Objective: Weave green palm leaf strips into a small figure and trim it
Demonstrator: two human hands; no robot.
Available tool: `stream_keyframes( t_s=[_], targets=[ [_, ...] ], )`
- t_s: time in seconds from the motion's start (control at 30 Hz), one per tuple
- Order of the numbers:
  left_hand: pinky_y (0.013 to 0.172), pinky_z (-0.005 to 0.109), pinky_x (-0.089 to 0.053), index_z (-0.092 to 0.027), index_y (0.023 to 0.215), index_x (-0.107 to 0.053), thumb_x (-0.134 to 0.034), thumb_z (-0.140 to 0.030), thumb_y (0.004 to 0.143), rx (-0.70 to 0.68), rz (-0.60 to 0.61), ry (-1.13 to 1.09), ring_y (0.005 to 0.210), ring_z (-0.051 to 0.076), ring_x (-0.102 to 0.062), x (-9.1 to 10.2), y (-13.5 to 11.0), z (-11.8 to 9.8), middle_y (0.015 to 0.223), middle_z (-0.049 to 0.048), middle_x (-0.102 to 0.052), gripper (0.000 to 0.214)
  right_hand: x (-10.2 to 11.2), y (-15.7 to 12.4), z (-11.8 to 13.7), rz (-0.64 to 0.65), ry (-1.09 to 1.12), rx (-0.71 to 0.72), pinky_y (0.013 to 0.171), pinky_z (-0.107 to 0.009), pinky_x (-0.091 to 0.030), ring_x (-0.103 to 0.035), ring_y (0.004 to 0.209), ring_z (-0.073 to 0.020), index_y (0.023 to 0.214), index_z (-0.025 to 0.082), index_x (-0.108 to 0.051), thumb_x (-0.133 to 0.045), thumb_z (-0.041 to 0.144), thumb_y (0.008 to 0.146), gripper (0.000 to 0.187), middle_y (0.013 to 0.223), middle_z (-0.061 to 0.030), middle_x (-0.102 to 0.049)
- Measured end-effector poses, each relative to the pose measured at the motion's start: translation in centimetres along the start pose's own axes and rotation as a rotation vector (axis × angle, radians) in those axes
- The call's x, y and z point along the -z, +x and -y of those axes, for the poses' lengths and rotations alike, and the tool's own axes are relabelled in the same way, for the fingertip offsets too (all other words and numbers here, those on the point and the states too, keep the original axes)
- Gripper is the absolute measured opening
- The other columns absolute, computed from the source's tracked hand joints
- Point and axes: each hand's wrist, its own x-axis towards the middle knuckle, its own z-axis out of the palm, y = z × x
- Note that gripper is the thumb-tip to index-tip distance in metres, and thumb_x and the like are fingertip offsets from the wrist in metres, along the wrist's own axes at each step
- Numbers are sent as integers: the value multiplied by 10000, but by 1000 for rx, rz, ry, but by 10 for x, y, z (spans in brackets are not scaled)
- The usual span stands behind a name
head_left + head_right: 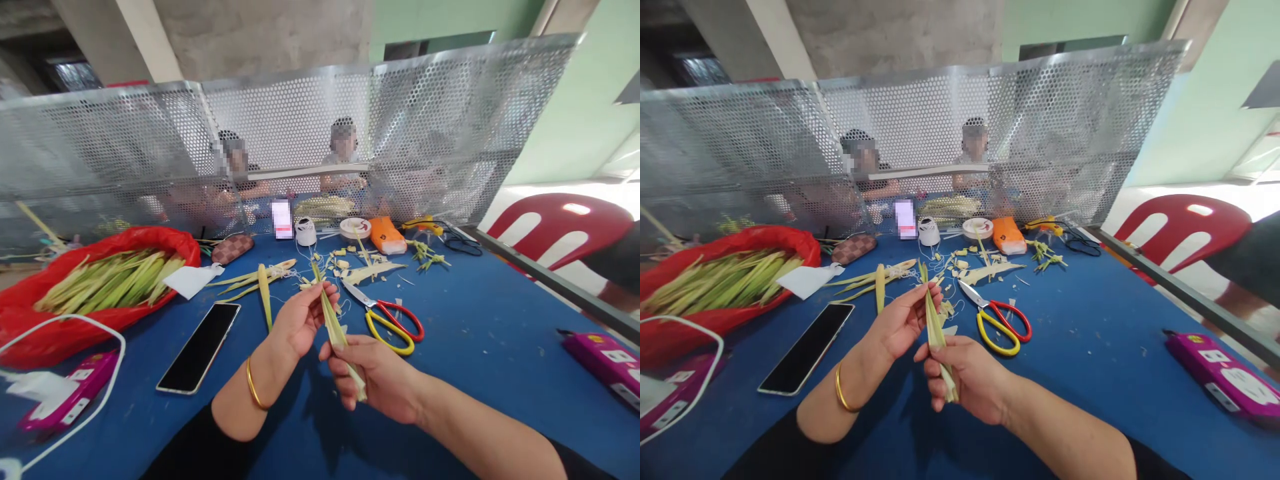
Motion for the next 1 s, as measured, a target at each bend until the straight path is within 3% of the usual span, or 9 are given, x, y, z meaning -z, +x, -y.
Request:
stream_keyframes(
  t_s=[0.13, 0.33, 0.43, 0.53, 0.63, 0.7, 0.8, 0.9, 1.0],
  targets=[
    [609, 225, -581, -91, 839, -681, -585, -113, 875, -2, -45, -27, 646, 136, -699, 4, 3, -6, 761, 76, -724, 105, 2, 0, -2, 29, -48, -24, 534, -271, -483, -577, 534, -106, 912, 107, -652, -674, 328, 810, 244, 690, -1, -577],
    [605, 234, -582, -78, 839, -667, -571, -97, 879, 63, -35, -90, 605, 125, -675, 6, 4, -6, 719, 71, -696, 105, 1, 2, -10, -30, -113, -31, 465, -226, -439, -376, 413, -31, 860, 117, -648, -717, 366, 771, 274, 566, 76, -446],
    [551, 209, -559, -78, 812, -667, -559, -80, 878, 66, -27, -92, 501, 82, -599, 7, 3, -9, 618, 22, -626, 127, -1, 5, -17, -17, -246, -19, 485, -241, -457, -485, 428, -61, 873, 124, -626, -687, 504, 757, 402, 586, 47, -531],
    [466, 147, -484, -87, 787, -674, -583, -76, 854, 8, 10, -25, 453, 42, -521, 10, 1, -16, 602, -7, -574, 113, -3, 5, -20, 42, -517, -89, 457, -209, -419, -561, 444, -88, 867, 145, -597, -626, 545, 765, 414, 645, -1, -624],
    [390, 128, -374, -103, 769, -689, -670, -147, 789, -136, 73, 161, 457, 41, -480, 13, -4, -27, 605, -16, -556, 52, -5, -1, -14, 36, -763, -159, 467, -184, -399, -524, 433, -62, 904, 172, -612, -623, 367, 785, 229, 654, 24, -616],
    [394, 136, -344, -115, 752, -699, -720, -208, 740, -267, 88, 324, 465, 49, -466, 14, -8, -36, 609, -8, -574, 96, -4, -6, -7, 4, -877, -127, 497, -191, -416, -528, 464, -69, 956, 180, -632, -602, 285, 795, 195, 672, 24, -614],
    [417, 160, -324, -145, 732, -721, -734, -275, 716, -498, 30, 591, 485, 74, -471, 19, -16, -51, 619, 15, -620, 131, 2, -10, 7, -114, -1166, 73, 569, -229, -439, -586, 594, -124, 1004, 195, -649, -583, 270, 825, 205, 758, -13, -653],
    [457, 186, -333, -191, 728, -743, -704, -273, 735, -666, -69, 843, 500, 98, -489, 31, -23, -66, 632, 15, -655, 91, 14, -10, 24, -330, -1643, 305, 662, -288, -429, -625, 783, -207, 1006, 212, -653, -581, 268, 849, 181, 906, -67, -683],
    [492, 200, -342, -215, 703, -744, -678, -274, 758, -755, -174, 1035, 499, 107, -494, 48, -29, -76, 619, 2, -657, 104, 30, -8, 40, -563, -1963, 312, 696, -320, -423, -633, 867, -256, 997, 203, -643, -556, 245, 866, 163, 951, -102, -673]
  ],
)
